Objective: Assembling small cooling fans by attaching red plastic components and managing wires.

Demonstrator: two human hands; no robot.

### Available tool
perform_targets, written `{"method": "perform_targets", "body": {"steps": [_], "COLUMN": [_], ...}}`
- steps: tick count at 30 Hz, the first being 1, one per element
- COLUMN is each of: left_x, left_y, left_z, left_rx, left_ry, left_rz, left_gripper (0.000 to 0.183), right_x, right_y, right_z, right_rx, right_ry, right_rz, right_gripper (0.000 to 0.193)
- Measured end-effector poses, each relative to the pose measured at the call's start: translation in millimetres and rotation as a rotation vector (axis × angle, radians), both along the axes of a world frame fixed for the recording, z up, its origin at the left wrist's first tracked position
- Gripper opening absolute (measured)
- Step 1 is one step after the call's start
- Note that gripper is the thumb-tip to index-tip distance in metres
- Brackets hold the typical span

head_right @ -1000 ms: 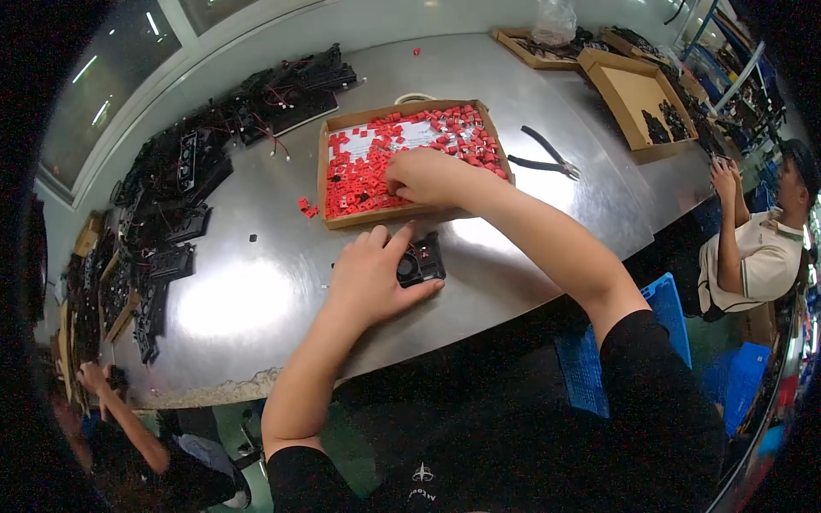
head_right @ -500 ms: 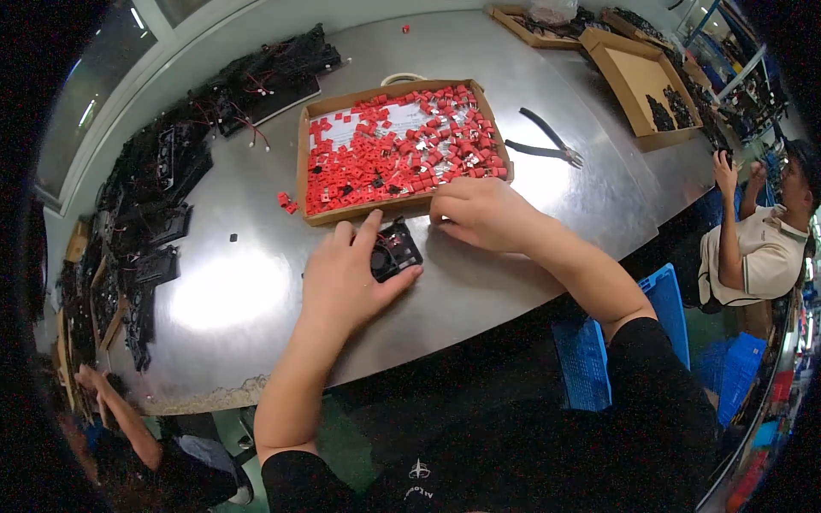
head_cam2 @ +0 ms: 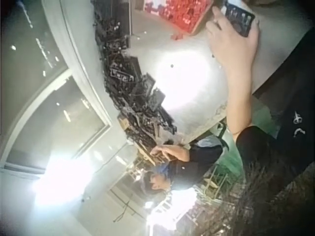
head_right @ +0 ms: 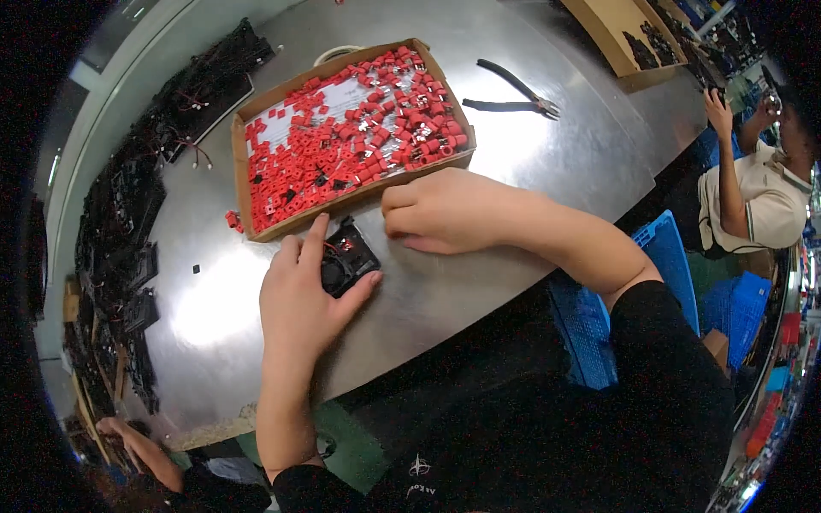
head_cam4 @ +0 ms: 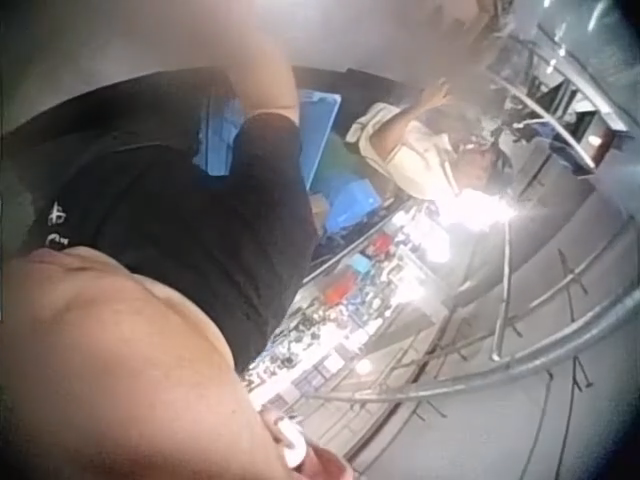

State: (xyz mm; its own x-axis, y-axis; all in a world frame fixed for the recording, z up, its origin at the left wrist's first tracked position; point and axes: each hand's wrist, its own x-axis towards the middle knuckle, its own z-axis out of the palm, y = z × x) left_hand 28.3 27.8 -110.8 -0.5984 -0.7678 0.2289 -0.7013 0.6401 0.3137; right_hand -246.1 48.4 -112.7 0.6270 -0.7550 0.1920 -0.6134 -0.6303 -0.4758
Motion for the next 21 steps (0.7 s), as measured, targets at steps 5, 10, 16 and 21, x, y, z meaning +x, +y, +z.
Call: {"method": "perform_targets", "body": {"steps": [5,10,16,21], "left_x": [-0.5,0.0,1.1,-5.2], "left_y": [1.5,0.7,2.6,11.3], "left_z": [2.3,0.6,1.4,3.1], "left_rx": [0.039,0.026,0.032,0.063], "left_ry": [-0.003,0.003,-0.024,-0.021], "left_rz": [0.030,0.018,-0.032,-0.133], "left_gripper": [0.089,0.089,0.090,0.093], "right_x": [2.1,4.8,7.3,24.9], "right_y": [-3.3,-1.4,0.3,11.2], "right_z": [-4.2,-0.8,0.7,10.4], "right_rx": [0.024,0.027,-0.024,-0.159], "right_ry": [-0.002,-0.095,-0.097,-0.298], "right_rz": [0.068,0.015,-0.022,-0.049], "right_gripper": [0.017,0.017,0.017,0.021]}}
